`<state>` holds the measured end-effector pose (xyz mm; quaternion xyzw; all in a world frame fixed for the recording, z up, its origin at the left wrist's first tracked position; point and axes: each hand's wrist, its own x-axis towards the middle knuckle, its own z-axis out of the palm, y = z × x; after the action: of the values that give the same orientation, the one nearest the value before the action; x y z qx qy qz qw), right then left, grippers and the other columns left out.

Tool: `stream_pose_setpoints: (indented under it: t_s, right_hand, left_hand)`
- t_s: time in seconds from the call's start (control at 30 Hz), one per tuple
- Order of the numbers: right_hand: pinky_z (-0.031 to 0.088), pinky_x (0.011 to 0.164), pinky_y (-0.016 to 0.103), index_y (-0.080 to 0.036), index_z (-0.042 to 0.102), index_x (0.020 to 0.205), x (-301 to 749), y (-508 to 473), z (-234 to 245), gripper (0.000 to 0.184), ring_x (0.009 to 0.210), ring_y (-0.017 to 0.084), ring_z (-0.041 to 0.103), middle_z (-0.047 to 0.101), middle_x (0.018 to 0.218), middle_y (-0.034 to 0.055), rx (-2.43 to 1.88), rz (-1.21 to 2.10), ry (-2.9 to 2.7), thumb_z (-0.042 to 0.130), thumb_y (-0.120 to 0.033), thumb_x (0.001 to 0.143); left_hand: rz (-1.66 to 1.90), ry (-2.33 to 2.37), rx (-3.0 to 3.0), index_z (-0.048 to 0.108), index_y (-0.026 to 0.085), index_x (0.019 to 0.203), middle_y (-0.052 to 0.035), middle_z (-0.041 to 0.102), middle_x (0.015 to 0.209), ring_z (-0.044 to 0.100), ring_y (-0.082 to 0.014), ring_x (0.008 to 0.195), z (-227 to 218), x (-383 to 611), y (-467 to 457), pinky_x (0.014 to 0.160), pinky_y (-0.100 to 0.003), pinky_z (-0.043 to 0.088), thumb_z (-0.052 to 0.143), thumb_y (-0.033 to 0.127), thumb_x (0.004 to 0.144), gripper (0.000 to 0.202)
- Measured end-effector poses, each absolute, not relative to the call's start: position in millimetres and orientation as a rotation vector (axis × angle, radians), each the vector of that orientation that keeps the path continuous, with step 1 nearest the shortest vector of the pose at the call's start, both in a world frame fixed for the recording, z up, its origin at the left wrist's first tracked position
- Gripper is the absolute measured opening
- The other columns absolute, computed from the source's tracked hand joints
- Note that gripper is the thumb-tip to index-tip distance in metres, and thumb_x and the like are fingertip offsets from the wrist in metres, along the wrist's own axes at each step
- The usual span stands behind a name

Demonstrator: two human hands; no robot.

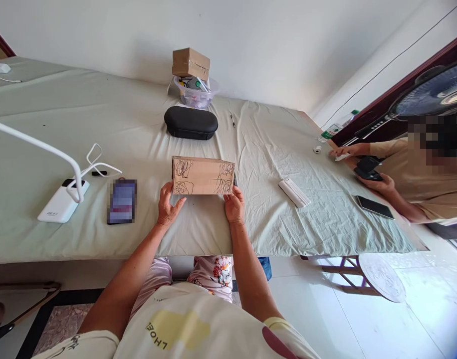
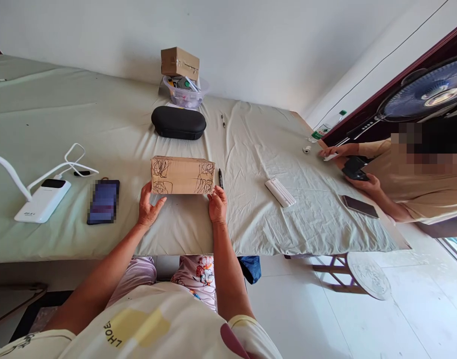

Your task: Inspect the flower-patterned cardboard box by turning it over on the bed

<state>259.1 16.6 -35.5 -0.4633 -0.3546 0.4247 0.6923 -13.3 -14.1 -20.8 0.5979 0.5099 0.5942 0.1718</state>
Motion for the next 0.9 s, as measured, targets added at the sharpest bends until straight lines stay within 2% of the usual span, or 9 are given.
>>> stream_pose_setpoints:
  t_s: [0.13,0.23,0.3,0.4,0.53,0.73,0.9]
  right_hand:
    - [0.057,0.092,0.043,-0.033,0.066,0.122,264,14,-35,0.045,0.106,0.024,0.070,0.074,0.115,0.0058,-1.039,0.949,-0.866,0.068,-0.056,0.083]
    - [0.056,0.099,0.046,-0.031,0.066,0.128,261,12,-32,0.050,0.124,0.026,0.068,0.073,0.128,0.0083,-1.054,0.972,-0.961,0.069,-0.057,0.085]
    - [0.053,0.109,0.049,-0.029,0.067,0.129,255,11,-31,0.051,0.135,0.028,0.062,0.070,0.139,0.0094,-1.051,0.963,-1.041,0.074,-0.054,0.085]
    - [0.048,0.117,0.051,-0.028,0.066,0.132,247,10,-32,0.053,0.140,0.028,0.058,0.065,0.147,0.0101,-1.054,0.924,-1.148,0.075,-0.052,0.086]
    - [0.049,0.117,0.051,-0.029,0.061,0.136,240,10,-38,0.057,0.140,0.027,0.057,0.058,0.152,0.0118,-1.128,0.862,-1.199,0.074,-0.053,0.086]
    - [0.044,0.122,0.054,-0.029,0.050,0.154,236,10,-39,0.073,0.139,0.029,0.057,0.053,0.157,0.0133,-1.218,0.724,-1.434,0.073,-0.036,0.084]
    - [0.049,0.117,0.052,-0.027,0.053,0.150,236,8,-35,0.068,0.132,0.028,0.062,0.057,0.151,0.0137,-1.208,0.717,-1.437,0.071,-0.035,0.085]
  left_hand:
    - [1.744,1.436,1.461,0.051,0.018,0.146,-0.0150,0.069,0.123,0.070,-0.0244,0.108,-27,-11,-13,0.094,-0.037,0.059,0.060,0.071,0.094,0.074]
    - [1.734,1.463,1.390,0.061,0.019,0.130,-0.0131,0.070,0.116,0.070,-0.0221,0.100,-31,-11,-10,0.087,-0.034,0.060,0.058,0.069,0.095,0.061]
    - [1.710,1.487,1.404,0.064,0.019,0.123,-0.0131,0.070,0.116,0.070,-0.0230,0.103,-33,-11,-8,0.088,-0.035,0.060,0.060,0.068,0.094,0.057]
    - [1.666,1.515,1.418,0.062,0.019,0.132,-0.0144,0.070,0.123,0.070,-0.0248,0.108,-36,-12,-4,0.091,-0.037,0.061,0.064,0.063,0.093,0.059]
    - [1.604,1.574,1.443,0.058,0.019,0.143,-0.0144,0.071,0.125,0.071,-0.0254,0.113,-42,-12,0,0.094,-0.038,0.063,0.064,0.055,0.094,0.062]
    - [1.596,1.610,1.449,0.055,0.021,0.151,-0.0136,0.072,0.128,0.072,-0.0255,0.114,-50,-12,2,0.097,-0.038,0.063,0.068,0.048,0.092,0.065]
    - [1.565,1.620,1.428,0.051,0.020,0.154,-0.0156,0.069,0.130,0.071,-0.0282,0.115,-52,-14,2,0.106,-0.044,0.060,0.070,0.054,0.091,0.074]
